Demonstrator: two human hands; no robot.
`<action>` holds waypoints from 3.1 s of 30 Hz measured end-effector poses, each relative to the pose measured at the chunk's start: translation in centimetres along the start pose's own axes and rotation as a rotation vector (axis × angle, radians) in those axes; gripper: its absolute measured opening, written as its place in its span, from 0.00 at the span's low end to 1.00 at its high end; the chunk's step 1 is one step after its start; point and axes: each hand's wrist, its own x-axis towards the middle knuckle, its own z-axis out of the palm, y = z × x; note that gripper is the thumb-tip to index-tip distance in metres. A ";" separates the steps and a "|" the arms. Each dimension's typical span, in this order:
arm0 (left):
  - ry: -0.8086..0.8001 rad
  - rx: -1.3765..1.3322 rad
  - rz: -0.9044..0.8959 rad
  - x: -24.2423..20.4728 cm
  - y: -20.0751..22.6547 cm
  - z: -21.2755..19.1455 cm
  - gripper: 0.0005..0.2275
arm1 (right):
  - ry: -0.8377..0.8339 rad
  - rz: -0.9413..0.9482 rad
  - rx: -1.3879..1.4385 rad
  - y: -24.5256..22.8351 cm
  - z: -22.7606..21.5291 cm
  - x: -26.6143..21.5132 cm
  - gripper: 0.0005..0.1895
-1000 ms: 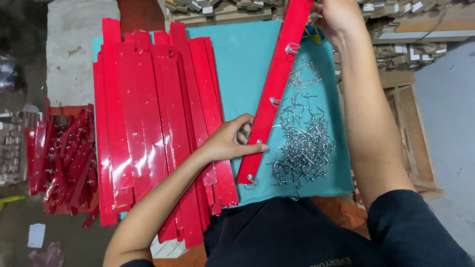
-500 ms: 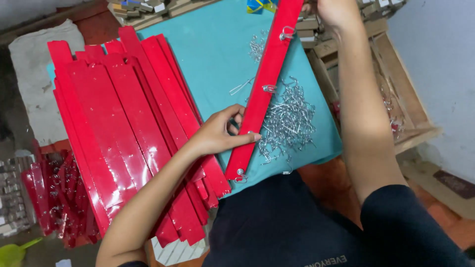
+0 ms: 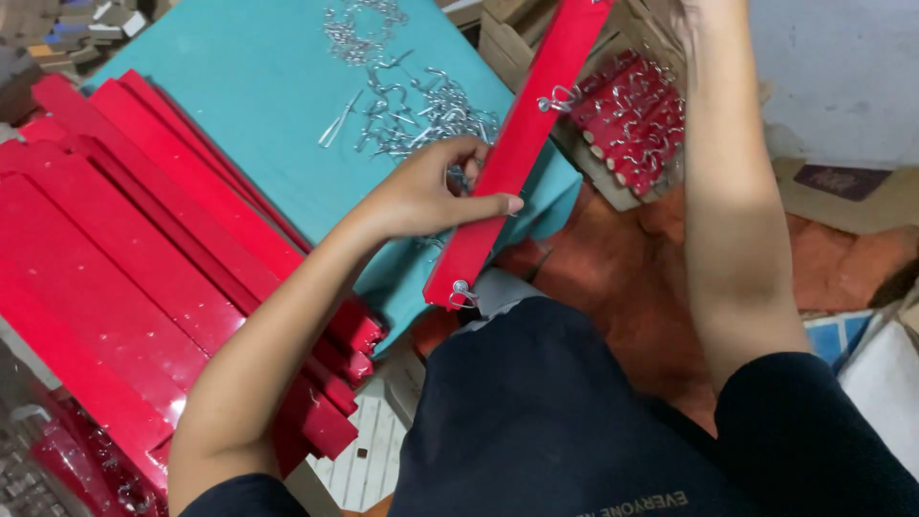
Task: The person takes red plastic strips and metal hooks from a wooden crate, places them on a turquoise table, and attaches the hooks to the strips by hand. The person repeats this process for multiple strips and returns the assembled items to the crate.
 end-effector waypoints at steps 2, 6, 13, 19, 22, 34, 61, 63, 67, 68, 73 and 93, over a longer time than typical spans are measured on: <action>-0.040 -0.045 0.044 1.4 1.4 1.2 0.21 | 0.040 0.003 0.018 0.4 -2.4 -1.0 0.23; -0.132 -0.126 0.042 5.8 3.1 4.2 0.21 | 0.114 -0.012 0.063 0.2 -6.3 -1.4 0.25; -0.418 -0.052 -0.103 17.3 5.1 8.8 0.16 | 0.199 0.116 0.201 3.7 -12.6 -0.5 0.20; -0.439 0.074 -0.313 29.5 2.2 11.4 0.27 | 0.297 0.299 0.265 13.9 -19.1 10.2 0.23; -0.419 0.001 -0.322 34.3 -0.1 12.4 0.41 | 0.317 0.380 0.314 19.4 -21.6 17.3 0.31; -0.087 -0.127 -0.463 46.1 -22.1 10.7 0.26 | 0.345 0.666 0.399 34.5 -20.2 35.1 0.29; -0.050 0.045 -0.585 52.3 -32.8 13.1 0.19 | -0.085 0.644 -0.893 43.2 -27.3 40.1 0.14; -0.070 0.079 -0.570 52.5 -33.4 13.7 0.20 | -0.085 0.661 -0.870 43.6 -27.9 39.9 0.12; -0.025 0.074 -0.588 52.5 -32.0 13.5 0.19 | -0.066 0.703 -0.928 42.0 -27.7 39.6 0.14; -0.035 0.076 -0.590 52.3 -31.5 13.5 0.20 | -0.081 0.707 -0.925 40.8 -27.4 39.3 0.15; -0.052 0.109 -0.567 52.5 -33.4 14.0 0.20 | -0.091 0.705 -0.922 40.2 -27.9 39.1 0.16; -0.169 -0.015 -0.559 51.4 -24.5 13.2 0.31 | -0.232 0.828 -1.077 41.5 -26.9 41.0 0.23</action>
